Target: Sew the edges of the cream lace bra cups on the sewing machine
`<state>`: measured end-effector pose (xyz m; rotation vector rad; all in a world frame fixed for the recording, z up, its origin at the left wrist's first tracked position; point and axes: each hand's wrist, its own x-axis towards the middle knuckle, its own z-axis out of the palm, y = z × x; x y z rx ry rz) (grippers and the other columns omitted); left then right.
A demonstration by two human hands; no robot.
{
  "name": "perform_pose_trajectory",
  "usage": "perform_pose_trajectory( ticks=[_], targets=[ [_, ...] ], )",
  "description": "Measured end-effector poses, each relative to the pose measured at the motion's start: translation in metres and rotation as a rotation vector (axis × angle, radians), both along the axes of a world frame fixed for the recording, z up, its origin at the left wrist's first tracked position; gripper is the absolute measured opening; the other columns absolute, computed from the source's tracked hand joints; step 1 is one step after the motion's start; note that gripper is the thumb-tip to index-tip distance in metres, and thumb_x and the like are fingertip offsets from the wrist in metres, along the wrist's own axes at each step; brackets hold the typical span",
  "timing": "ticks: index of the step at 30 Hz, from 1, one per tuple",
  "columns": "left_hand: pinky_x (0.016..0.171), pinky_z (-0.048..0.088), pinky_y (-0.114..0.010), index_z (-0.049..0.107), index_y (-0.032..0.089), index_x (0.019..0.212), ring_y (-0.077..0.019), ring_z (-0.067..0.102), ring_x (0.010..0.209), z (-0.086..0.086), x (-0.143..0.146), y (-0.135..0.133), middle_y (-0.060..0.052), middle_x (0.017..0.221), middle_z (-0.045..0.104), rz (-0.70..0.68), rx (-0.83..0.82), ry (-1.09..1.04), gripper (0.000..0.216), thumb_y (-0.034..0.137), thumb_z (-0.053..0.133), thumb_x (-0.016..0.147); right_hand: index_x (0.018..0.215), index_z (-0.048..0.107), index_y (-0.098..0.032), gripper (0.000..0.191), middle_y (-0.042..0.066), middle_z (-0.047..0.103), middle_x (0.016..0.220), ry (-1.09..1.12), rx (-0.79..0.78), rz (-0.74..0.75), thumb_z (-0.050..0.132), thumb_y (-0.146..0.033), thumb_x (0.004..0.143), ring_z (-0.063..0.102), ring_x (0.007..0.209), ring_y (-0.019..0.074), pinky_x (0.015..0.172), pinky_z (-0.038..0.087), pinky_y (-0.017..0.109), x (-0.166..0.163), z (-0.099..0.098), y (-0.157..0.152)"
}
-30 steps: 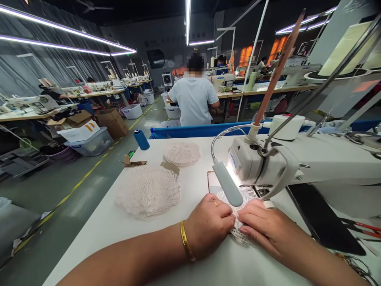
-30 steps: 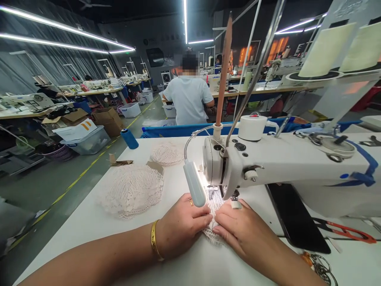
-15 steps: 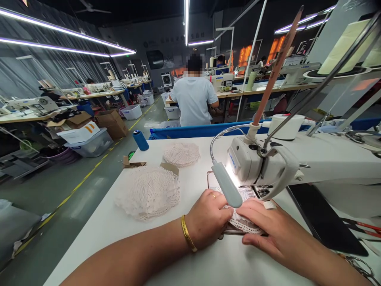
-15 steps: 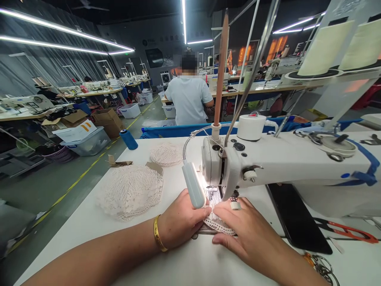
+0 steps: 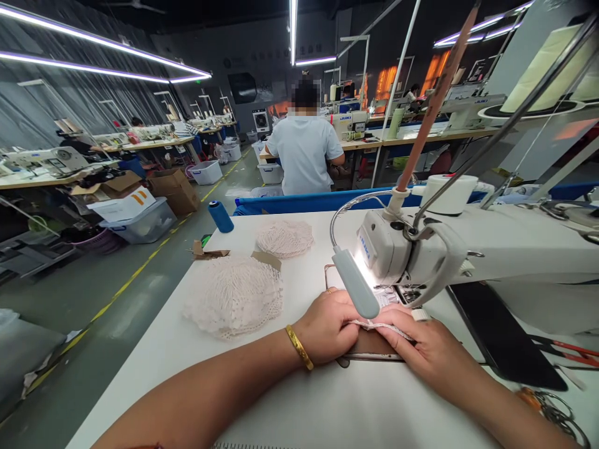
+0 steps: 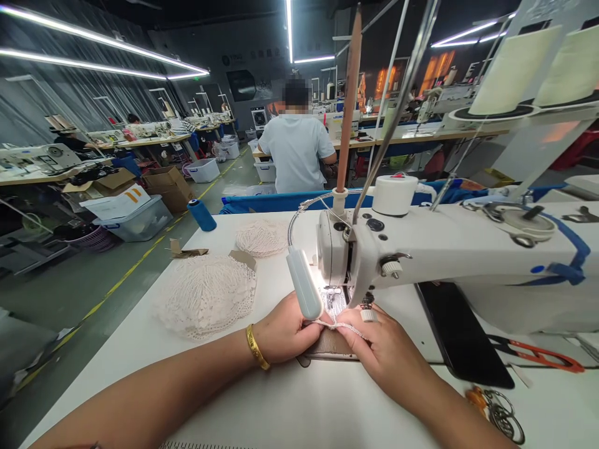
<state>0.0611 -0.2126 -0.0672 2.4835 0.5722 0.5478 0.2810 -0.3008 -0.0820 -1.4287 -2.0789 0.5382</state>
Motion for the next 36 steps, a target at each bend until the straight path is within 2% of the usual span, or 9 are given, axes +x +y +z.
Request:
perform_pose_trajectory(
  ticks=[3,6,9,14,20,25,30,36],
  targets=[
    [0.092,0.046,-0.036,0.078,0.020,0.092,-0.0202,0.065,0.093,-0.005,-0.007,-0.007,-0.003,0.097,0.074,-0.006,0.129,-0.001,0.020,0.010,0.063,0.084,0.109,0.069,-0.031,0.027,0.002,0.076,0.104,-0.085,0.050,0.149,0.043,-0.026,0.109,0.069,0.099,0.0215,0.091,0.054,0.037,0.000,0.003,-0.002],
    [0.094,0.041,-0.040,0.076,0.020,0.093,-0.0202,0.066,0.095,-0.007,-0.016,-0.018,-0.003,0.102,0.076,-0.064,0.266,0.024,0.013,0.017,0.063,0.092,0.113,0.067,-0.031,0.021,0.003,0.074,0.111,-0.216,0.071,0.245,0.048,-0.023,0.108,0.068,0.100,0.0213,0.092,0.053,0.038,0.002,0.004,-0.007],
    [0.092,0.037,-0.041,0.073,0.020,0.095,-0.0173,0.065,0.088,-0.004,-0.021,-0.026,-0.001,0.101,0.077,-0.097,0.350,0.045,0.014,0.019,0.059,0.099,0.111,0.065,-0.030,0.018,0.003,0.072,0.115,-0.300,0.075,0.237,0.048,-0.026,0.109,0.068,0.098,0.0206,0.092,0.053,0.040,0.003,0.005,-0.011],
    [0.090,0.034,-0.040,0.070,0.020,0.093,-0.0160,0.063,0.082,-0.003,-0.022,-0.026,0.000,0.095,0.076,-0.077,0.444,0.060,0.014,0.013,0.058,0.097,0.110,0.066,-0.028,0.021,0.004,0.072,0.116,-0.321,0.106,0.230,0.046,-0.024,0.110,0.068,0.098,0.0206,0.090,0.053,0.039,0.003,0.006,-0.010],
    [0.097,0.034,-0.042,0.069,0.019,0.098,-0.0183,0.065,0.088,-0.010,-0.018,-0.021,-0.002,0.096,0.076,-0.022,0.468,0.059,0.015,0.014,0.055,0.098,0.118,0.065,-0.027,0.023,0.005,0.071,0.114,-0.292,0.178,0.201,0.045,-0.022,0.109,0.067,0.098,0.0212,0.086,0.054,0.036,0.003,0.002,-0.002],
    [0.099,0.034,-0.045,0.069,0.018,0.097,-0.0188,0.062,0.082,-0.013,-0.015,-0.016,-0.003,0.090,0.073,0.019,0.522,0.068,0.014,0.017,0.055,0.098,0.120,0.063,-0.029,0.026,0.005,0.070,0.118,-0.275,0.184,0.116,0.041,-0.020,0.109,0.066,0.099,0.0216,0.084,0.054,0.037,0.005,-0.005,-0.002],
    [0.098,0.035,-0.042,0.066,0.017,0.090,-0.0166,0.061,0.080,-0.013,-0.017,-0.016,-0.001,0.087,0.072,-0.043,0.538,0.062,0.013,0.009,0.056,0.094,0.132,0.056,-0.029,0.031,0.005,0.071,0.119,-0.253,0.244,0.201,0.045,-0.015,0.107,0.064,0.104,0.0224,0.092,0.053,0.040,0.005,-0.003,-0.003],
    [0.101,0.034,-0.041,0.068,0.018,0.095,-0.0168,0.061,0.082,-0.015,-0.018,-0.016,-0.001,0.091,0.074,-0.053,0.530,0.089,0.015,0.008,0.057,0.092,0.112,0.060,-0.026,0.022,0.004,0.071,0.110,-0.259,0.202,0.198,0.042,-0.014,0.106,0.064,0.096,0.0215,0.086,0.053,0.037,0.005,0.000,-0.003]
  ],
)
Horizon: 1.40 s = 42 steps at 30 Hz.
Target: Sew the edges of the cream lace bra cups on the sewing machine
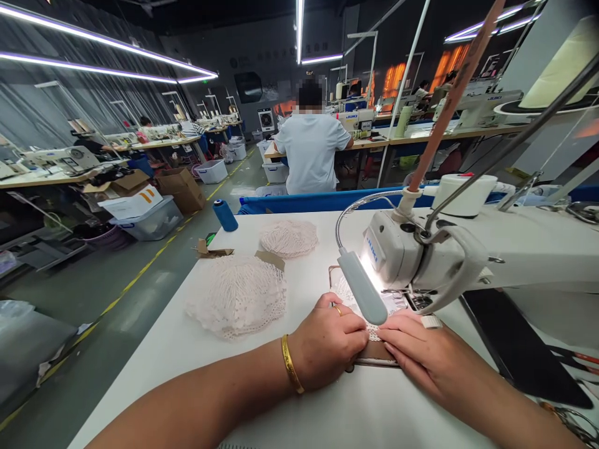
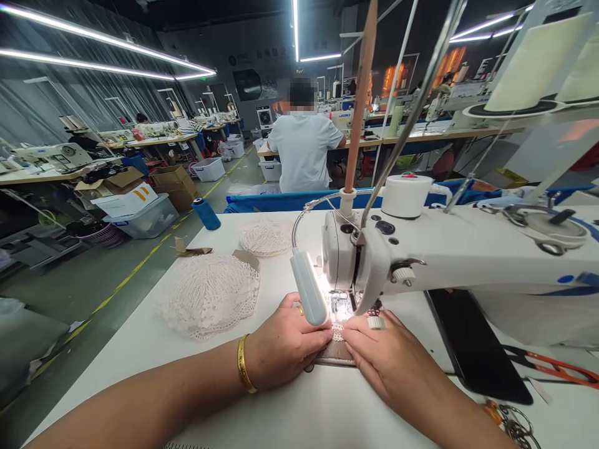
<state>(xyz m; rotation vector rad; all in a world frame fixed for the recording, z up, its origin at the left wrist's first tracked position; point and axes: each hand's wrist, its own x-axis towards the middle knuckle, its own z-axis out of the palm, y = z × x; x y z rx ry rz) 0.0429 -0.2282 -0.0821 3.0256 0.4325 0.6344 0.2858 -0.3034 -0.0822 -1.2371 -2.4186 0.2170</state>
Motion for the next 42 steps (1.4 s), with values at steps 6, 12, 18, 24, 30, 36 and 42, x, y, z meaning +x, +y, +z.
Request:
perform_pose_trajectory(
  ticks=[6,12,18,24,30,36,42],
  targets=[
    [0.102,0.034,-0.042,0.068,0.017,0.101,-0.0170,0.060,0.078,-0.002,0.002,0.004,-0.001,0.086,0.071,0.030,0.042,-0.029,0.017,0.009,0.054,0.095,0.102,0.063,-0.025,0.024,0.006,0.072,0.115,-0.006,-0.001,-0.072,0.040,-0.018,0.107,0.066,0.099,0.0231,0.083,0.053,0.038,-0.001,-0.002,0.001],
    [0.101,0.035,-0.044,0.066,0.017,0.093,-0.0182,0.059,0.078,-0.004,0.006,0.010,0.000,0.080,0.067,0.062,0.094,-0.046,0.012,0.012,0.055,0.095,0.109,0.070,-0.030,0.028,0.006,0.076,0.105,0.000,0.032,-0.160,0.043,-0.023,0.104,0.071,0.093,0.0243,0.070,0.058,0.035,0.001,-0.010,0.004],
    [0.101,0.036,-0.044,0.062,0.017,0.087,-0.0177,0.059,0.081,-0.003,0.009,0.016,-0.001,0.085,0.067,0.100,0.096,-0.033,0.018,0.011,0.049,0.099,0.125,0.071,-0.032,0.033,0.009,0.077,0.106,-0.004,0.076,-0.238,0.046,-0.027,0.104,0.073,0.100,0.0286,0.081,0.063,0.041,0.005,-0.023,0.006],
    [0.100,0.035,-0.044,0.060,0.018,0.087,-0.0182,0.060,0.085,-0.003,0.009,0.018,-0.001,0.088,0.069,0.100,0.093,-0.025,0.018,0.011,0.049,0.100,0.138,0.064,-0.029,0.039,0.012,0.074,0.121,-0.054,0.081,-0.240,0.040,-0.032,0.108,0.072,0.114,0.0288,0.088,0.065,0.046,0.011,-0.032,0.010],
    [0.097,0.034,-0.042,0.057,0.018,0.082,-0.0175,0.058,0.080,-0.003,0.010,0.019,0.001,0.082,0.065,0.121,0.110,-0.033,0.019,0.011,0.052,0.098,0.140,0.064,-0.028,0.039,0.012,0.073,0.131,-0.058,0.123,-0.228,0.041,-0.032,0.108,0.071,0.121,0.0292,0.097,0.064,0.051,0.012,-0.033,0.013],
    [0.095,0.035,-0.041,0.054,0.018,0.077,-0.0163,0.055,0.076,-0.003,0.011,0.018,0.001,0.078,0.064,0.120,0.120,-0.087,0.023,0.011,0.049,0.099,0.139,0.066,-0.026,0.040,0.012,0.073,0.133,-0.061,0.164,-0.242,0.042,-0.031,0.107,0.071,0.122,0.0303,0.100,0.064,0.052,0.012,-0.036,0.015],
    [0.094,0.035,-0.041,0.055,0.018,0.077,-0.0167,0.056,0.076,-0.005,0.011,0.018,0.000,0.078,0.063,0.126,0.130,-0.041,0.023,0.012,0.051,0.099,0.143,0.063,-0.027,0.043,0.013,0.071,0.137,-0.064,0.138,-0.250,0.041,-0.033,0.108,0.071,0.123,0.0305,0.101,0.063,0.054,0.013,-0.036,0.013]
  ],
)
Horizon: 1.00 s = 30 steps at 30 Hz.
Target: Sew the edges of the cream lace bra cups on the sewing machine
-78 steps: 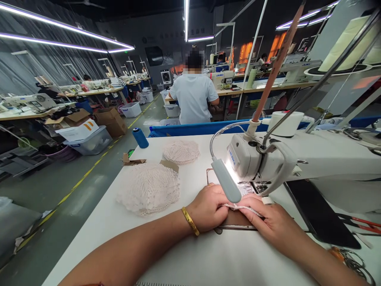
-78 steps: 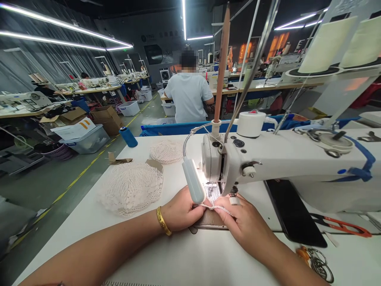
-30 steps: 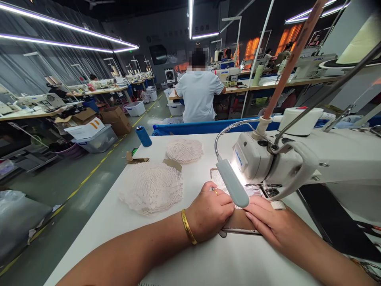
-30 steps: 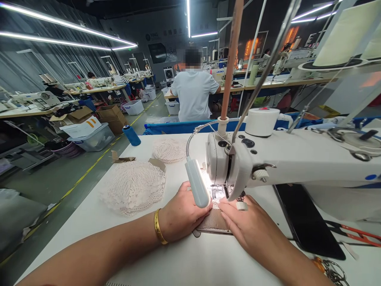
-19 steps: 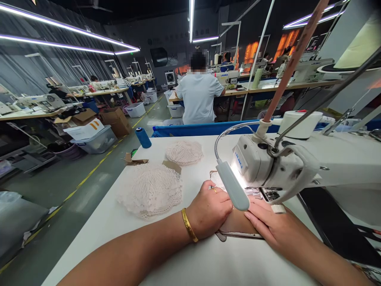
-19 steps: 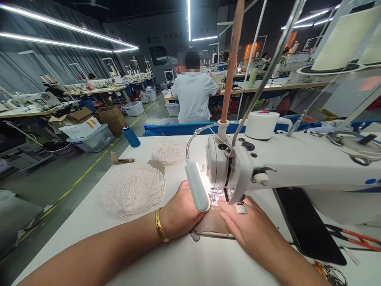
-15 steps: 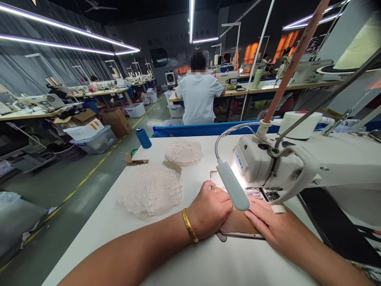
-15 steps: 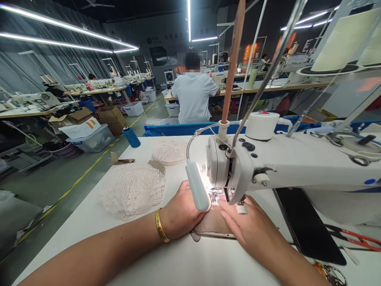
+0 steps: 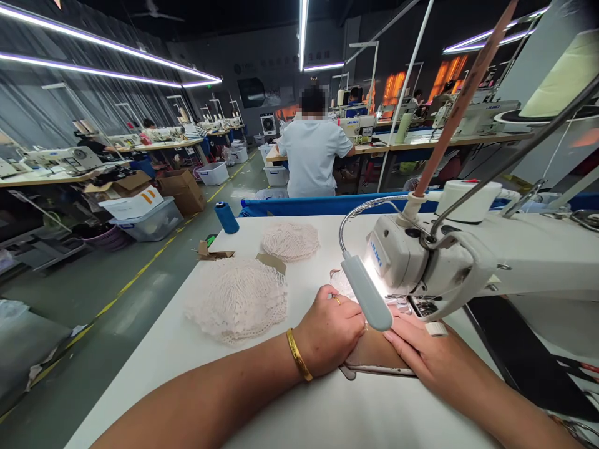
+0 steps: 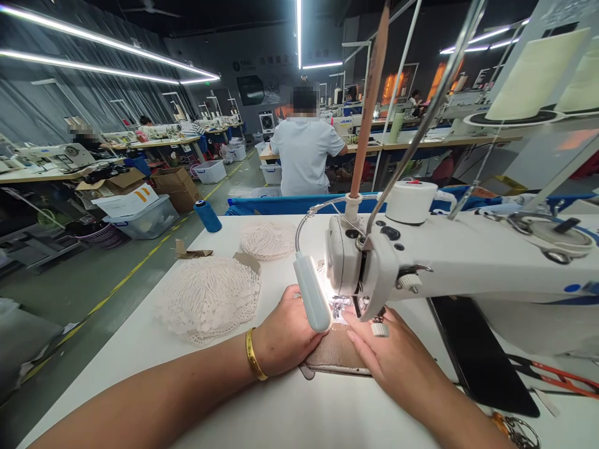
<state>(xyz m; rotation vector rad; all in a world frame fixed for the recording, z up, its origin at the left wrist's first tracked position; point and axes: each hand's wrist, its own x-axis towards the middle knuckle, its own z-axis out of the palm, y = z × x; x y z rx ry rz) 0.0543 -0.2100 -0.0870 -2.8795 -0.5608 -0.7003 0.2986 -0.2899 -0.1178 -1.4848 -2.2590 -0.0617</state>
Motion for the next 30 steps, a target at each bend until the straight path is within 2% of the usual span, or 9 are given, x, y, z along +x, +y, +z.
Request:
perform_pose_trajectory(
  ticks=[8,14,17,19,22,24,26,30],
  targets=[
    [0.091,0.033,-0.040,0.055,0.017,0.076,-0.0162,0.054,0.074,0.002,0.000,-0.001,0.001,0.078,0.062,-0.018,0.011,-0.057,0.025,0.011,0.047,0.099,0.147,0.060,-0.029,0.044,0.013,0.070,0.140,0.005,-0.011,-0.008,0.042,-0.031,0.108,0.069,0.127,0.0301,0.101,0.063,0.053,-0.001,-0.001,0.000],
    [0.096,0.033,-0.042,0.062,0.018,0.084,-0.0190,0.059,0.084,0.005,-0.003,0.004,-0.002,0.087,0.065,0.013,-0.062,0.068,0.021,0.021,0.053,0.103,0.151,0.057,-0.029,0.045,0.011,0.069,0.143,0.022,-0.010,-0.012,0.043,-0.031,0.108,0.068,0.128,0.0302,0.102,0.062,0.053,-0.001,0.000,0.001],
    [0.098,0.033,-0.045,0.065,0.018,0.089,-0.0236,0.060,0.092,0.014,-0.005,0.007,-0.004,0.092,0.066,0.113,-0.127,0.129,0.025,0.037,0.059,0.104,0.151,0.055,-0.031,0.045,0.009,0.069,0.142,0.046,-0.022,-0.021,0.045,-0.029,0.107,0.068,0.128,0.0298,0.104,0.060,0.052,-0.001,0.005,0.001],
    [0.093,0.034,-0.046,0.066,0.018,0.084,-0.0256,0.060,0.091,0.024,-0.007,0.006,-0.005,0.088,0.066,0.159,-0.188,0.170,0.034,0.046,0.062,0.102,0.148,0.057,-0.030,0.043,0.009,0.071,0.139,0.054,0.014,-0.006,0.046,-0.029,0.107,0.068,0.126,0.0308,0.102,0.060,0.052,-0.001,0.010,-0.001],
    [0.084,0.037,-0.041,0.066,0.018,0.073,-0.0230,0.058,0.084,0.041,-0.011,0.002,-0.004,0.080,0.063,0.071,-0.325,0.179,0.045,0.054,0.064,0.100,0.139,0.062,-0.028,0.037,0.009,0.075,0.129,0.078,0.051,0.090,0.047,-0.024,0.105,0.072,0.117,0.0284,0.092,0.062,0.044,-0.007,0.021,-0.005],
    [0.081,0.038,-0.037,0.066,0.018,0.073,-0.0209,0.058,0.085,0.048,-0.013,0.002,-0.003,0.084,0.064,-0.015,-0.389,0.132,0.044,0.051,0.062,0.101,0.138,0.060,-0.027,0.038,0.009,0.074,0.129,0.118,0.009,0.204,0.046,-0.018,0.104,0.072,0.113,0.0246,0.089,0.062,0.038,-0.014,0.029,-0.009],
    [0.079,0.040,-0.035,0.065,0.018,0.078,-0.0197,0.058,0.086,0.050,-0.016,0.004,-0.003,0.091,0.065,-0.038,-0.392,0.102,0.035,0.041,0.059,0.103,0.136,0.060,-0.026,0.040,0.009,0.072,0.131,0.144,-0.037,0.297,0.045,-0.013,0.102,0.071,0.113,0.0232,0.090,0.061,0.036,-0.021,0.035,-0.011],
    [0.074,0.041,-0.034,0.061,0.018,0.082,-0.0188,0.058,0.083,0.043,-0.019,0.008,-0.003,0.087,0.065,-0.033,-0.363,0.216,0.022,0.025,0.055,0.102,0.114,0.069,-0.029,0.036,0.006,0.075,0.110,0.102,-0.117,0.265,0.044,-0.009,0.098,0.072,0.100,0.0239,0.082,0.059,0.036,-0.020,0.040,-0.013]
  ],
)
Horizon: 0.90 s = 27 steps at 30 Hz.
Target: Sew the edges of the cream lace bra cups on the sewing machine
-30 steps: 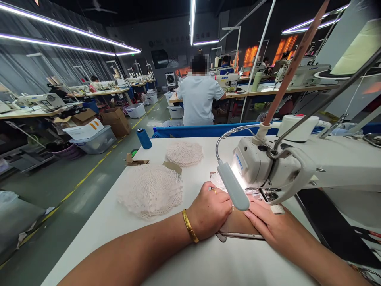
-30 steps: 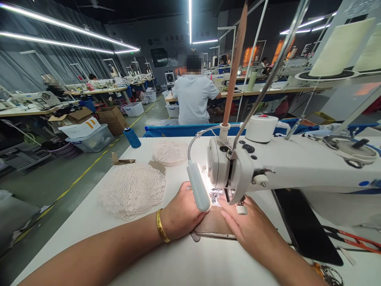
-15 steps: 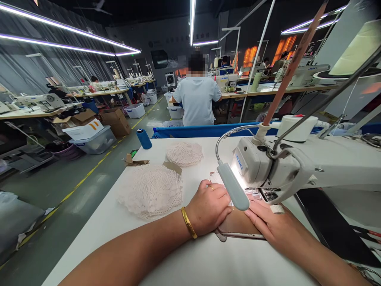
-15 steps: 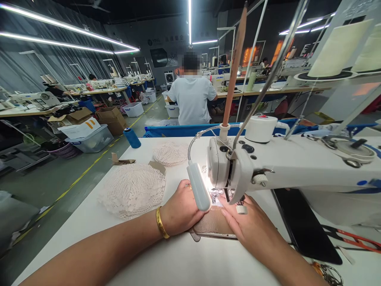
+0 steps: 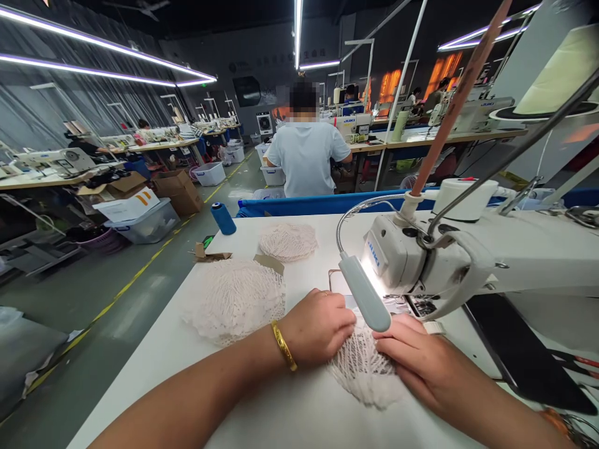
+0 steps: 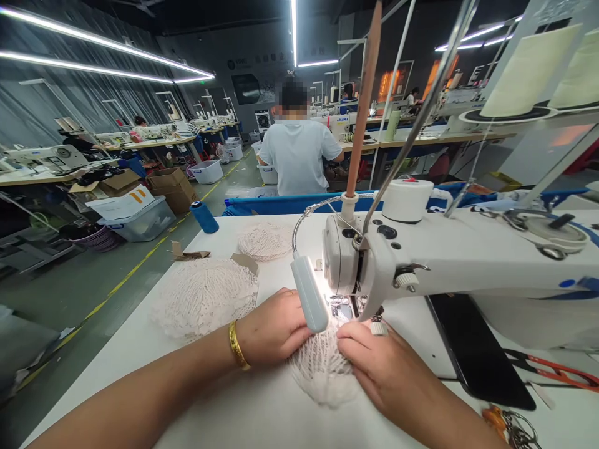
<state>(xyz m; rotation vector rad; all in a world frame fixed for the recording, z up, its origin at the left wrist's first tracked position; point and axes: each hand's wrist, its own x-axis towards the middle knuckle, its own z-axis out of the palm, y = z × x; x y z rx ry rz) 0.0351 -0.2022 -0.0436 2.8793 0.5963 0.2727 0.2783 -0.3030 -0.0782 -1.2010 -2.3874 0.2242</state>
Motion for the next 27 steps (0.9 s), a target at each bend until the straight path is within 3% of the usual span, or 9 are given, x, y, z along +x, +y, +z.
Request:
perform_pose_trajectory(
  ticks=[2,7,12,20,27],
  targets=[
    [0.075,0.042,-0.035,0.060,0.018,0.082,-0.0200,0.060,0.085,-0.003,0.000,-0.003,-0.004,0.088,0.065,-0.006,0.040,0.013,0.022,0.025,0.056,0.102,0.110,0.070,-0.030,0.034,0.005,0.076,0.103,-0.019,-0.014,-0.042,0.045,-0.009,0.098,0.071,0.095,0.0239,0.080,0.058,0.036,0.004,0.000,-0.001],
    [0.085,0.042,-0.039,0.064,0.018,0.095,-0.0227,0.060,0.094,-0.010,0.006,-0.020,-0.005,0.101,0.069,-0.021,0.137,-0.128,0.010,0.027,0.063,0.098,0.121,0.069,-0.030,0.040,0.005,0.076,0.108,0.000,0.013,-0.022,0.047,-0.010,0.096,0.069,0.094,0.0226,0.088,0.056,0.038,0.005,0.000,-0.002],
    [0.084,0.040,-0.040,0.064,0.017,0.087,-0.0192,0.061,0.086,-0.023,0.009,-0.026,-0.002,0.092,0.071,-0.064,0.142,-0.096,0.015,0.027,0.064,0.099,0.118,0.070,-0.028,0.040,0.005,0.075,0.098,0.011,-0.004,-0.008,0.044,-0.006,0.096,0.067,0.085,0.0210,0.086,0.055,0.037,0.001,0.000,-0.003],
    [0.091,0.039,-0.041,0.066,0.018,0.100,-0.0197,0.065,0.091,-0.027,0.008,-0.026,-0.002,0.099,0.073,-0.050,0.132,-0.127,0.008,0.024,0.062,0.100,0.116,0.067,-0.028,0.040,0.003,0.074,0.095,-0.006,0.026,-0.031,0.043,-0.004,0.095,0.067,0.087,0.0209,0.078,0.053,0.033,0.004,-0.001,-0.002],
    [0.095,0.039,-0.043,0.065,0.018,0.097,-0.0210,0.065,0.095,-0.029,0.008,-0.014,-0.002,0.100,0.073,-0.023,0.176,-0.111,0.009,0.025,0.061,0.101,0.118,0.071,-0.030,0.041,0.004,0.077,0.104,-0.010,0.040,-0.084,0.045,-0.008,0.096,0.069,0.093,0.0225,0.083,0.058,0.036,0.003,-0.003,0.002]
  ],
)
